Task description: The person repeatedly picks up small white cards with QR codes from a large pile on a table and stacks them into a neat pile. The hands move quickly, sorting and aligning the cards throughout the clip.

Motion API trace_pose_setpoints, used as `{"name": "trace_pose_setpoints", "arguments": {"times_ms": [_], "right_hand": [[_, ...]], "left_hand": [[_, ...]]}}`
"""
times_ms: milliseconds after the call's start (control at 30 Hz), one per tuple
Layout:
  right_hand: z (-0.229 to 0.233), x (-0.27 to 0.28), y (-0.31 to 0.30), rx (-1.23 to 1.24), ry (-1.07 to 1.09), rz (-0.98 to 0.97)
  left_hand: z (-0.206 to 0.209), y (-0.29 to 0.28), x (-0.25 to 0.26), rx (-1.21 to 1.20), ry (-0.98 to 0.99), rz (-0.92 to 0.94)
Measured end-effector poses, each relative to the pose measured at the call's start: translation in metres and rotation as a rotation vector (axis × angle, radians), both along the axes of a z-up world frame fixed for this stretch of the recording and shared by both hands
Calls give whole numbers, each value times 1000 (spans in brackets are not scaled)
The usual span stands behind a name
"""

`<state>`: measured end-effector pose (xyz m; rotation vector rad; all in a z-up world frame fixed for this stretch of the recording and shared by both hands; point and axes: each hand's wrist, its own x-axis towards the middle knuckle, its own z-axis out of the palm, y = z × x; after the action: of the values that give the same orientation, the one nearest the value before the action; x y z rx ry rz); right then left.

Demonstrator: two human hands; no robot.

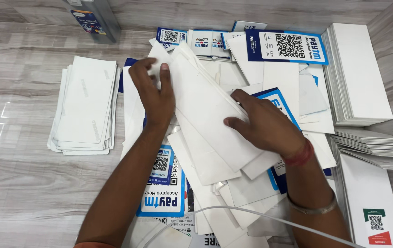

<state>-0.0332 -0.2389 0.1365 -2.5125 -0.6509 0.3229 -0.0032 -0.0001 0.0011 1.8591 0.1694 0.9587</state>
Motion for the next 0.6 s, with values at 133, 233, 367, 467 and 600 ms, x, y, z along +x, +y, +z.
{"name": "trace_pose_setpoints", "arguments": {"times_ms": [133,233,367,467,600], "right_hand": [[32,-22,-5,-122,-58,-99],[48,-32,-13,-211,-243,-100],[50,-33,-22,-184,-490,-142],[35,-24,-27,-117,-653,-73],[9,-4,-23,-223,-551,-41]], "left_hand": [[-2,2,0,10,-72,11],[-2,5,1,-72,-58,-39],[0,5,2,-282,68,-176],[-2,6,2,-337,172,-116],[-5,9,5,-301,-58,-222]]}}
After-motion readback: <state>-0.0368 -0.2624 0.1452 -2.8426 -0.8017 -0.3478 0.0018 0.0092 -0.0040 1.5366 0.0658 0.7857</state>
